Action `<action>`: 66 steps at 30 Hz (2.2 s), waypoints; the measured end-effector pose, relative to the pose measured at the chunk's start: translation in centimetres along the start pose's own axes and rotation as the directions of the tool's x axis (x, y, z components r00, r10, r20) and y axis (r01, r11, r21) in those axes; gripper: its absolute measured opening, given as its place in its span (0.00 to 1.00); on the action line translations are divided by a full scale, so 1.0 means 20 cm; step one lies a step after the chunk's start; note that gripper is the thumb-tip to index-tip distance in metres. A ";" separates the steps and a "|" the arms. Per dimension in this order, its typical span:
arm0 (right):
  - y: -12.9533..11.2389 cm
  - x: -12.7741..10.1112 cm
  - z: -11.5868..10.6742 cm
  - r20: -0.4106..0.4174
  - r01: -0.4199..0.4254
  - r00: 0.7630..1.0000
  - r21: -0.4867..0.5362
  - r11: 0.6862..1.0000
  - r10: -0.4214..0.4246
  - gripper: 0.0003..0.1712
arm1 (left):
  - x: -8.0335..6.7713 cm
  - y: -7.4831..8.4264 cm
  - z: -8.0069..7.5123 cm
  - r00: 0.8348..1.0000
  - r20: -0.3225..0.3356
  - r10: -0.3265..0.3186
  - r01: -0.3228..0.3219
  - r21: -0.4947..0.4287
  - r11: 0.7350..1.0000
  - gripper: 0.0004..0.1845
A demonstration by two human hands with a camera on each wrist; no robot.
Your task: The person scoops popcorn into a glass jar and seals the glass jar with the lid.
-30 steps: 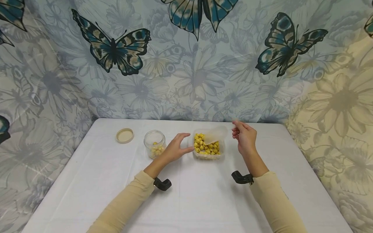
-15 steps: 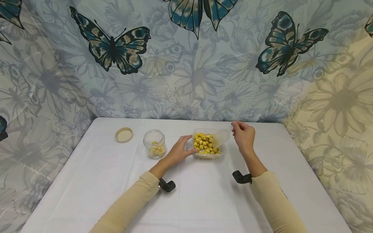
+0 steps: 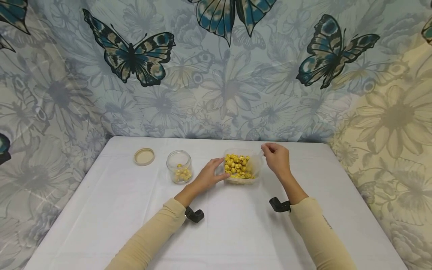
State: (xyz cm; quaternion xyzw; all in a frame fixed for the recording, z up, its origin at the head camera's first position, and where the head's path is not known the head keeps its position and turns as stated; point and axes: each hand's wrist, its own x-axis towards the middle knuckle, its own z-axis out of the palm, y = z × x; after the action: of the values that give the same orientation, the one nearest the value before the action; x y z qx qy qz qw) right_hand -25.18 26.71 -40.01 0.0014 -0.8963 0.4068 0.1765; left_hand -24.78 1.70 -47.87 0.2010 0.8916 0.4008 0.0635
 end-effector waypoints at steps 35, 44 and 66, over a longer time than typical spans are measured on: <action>0.13 -0.12 0.06 0.354 -0.635 0.767 0.540 0.553 0.535 0.08 | 0.02 0.01 0.00 0.999 0.001 0.034 -0.034 0.055 0.998 0.41; 0.12 -0.13 0.09 0.334 -0.690 0.699 0.546 0.475 0.632 0.10 | 0.01 0.01 0.00 1.000 0.005 0.019 -0.019 0.075 0.997 0.41; 0.08 -0.14 0.14 0.253 -0.684 0.628 0.630 0.368 0.736 0.11 | 0.01 0.01 0.01 1.000 -0.013 0.021 -0.020 0.059 0.998 0.41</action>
State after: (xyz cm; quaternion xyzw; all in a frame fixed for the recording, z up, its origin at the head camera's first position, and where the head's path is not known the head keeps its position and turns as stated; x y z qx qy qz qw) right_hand -23.71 25.34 -43.73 -0.3344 -0.5873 0.7370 0.0023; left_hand -24.79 2.03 -47.77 0.2091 0.9013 0.3765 0.0476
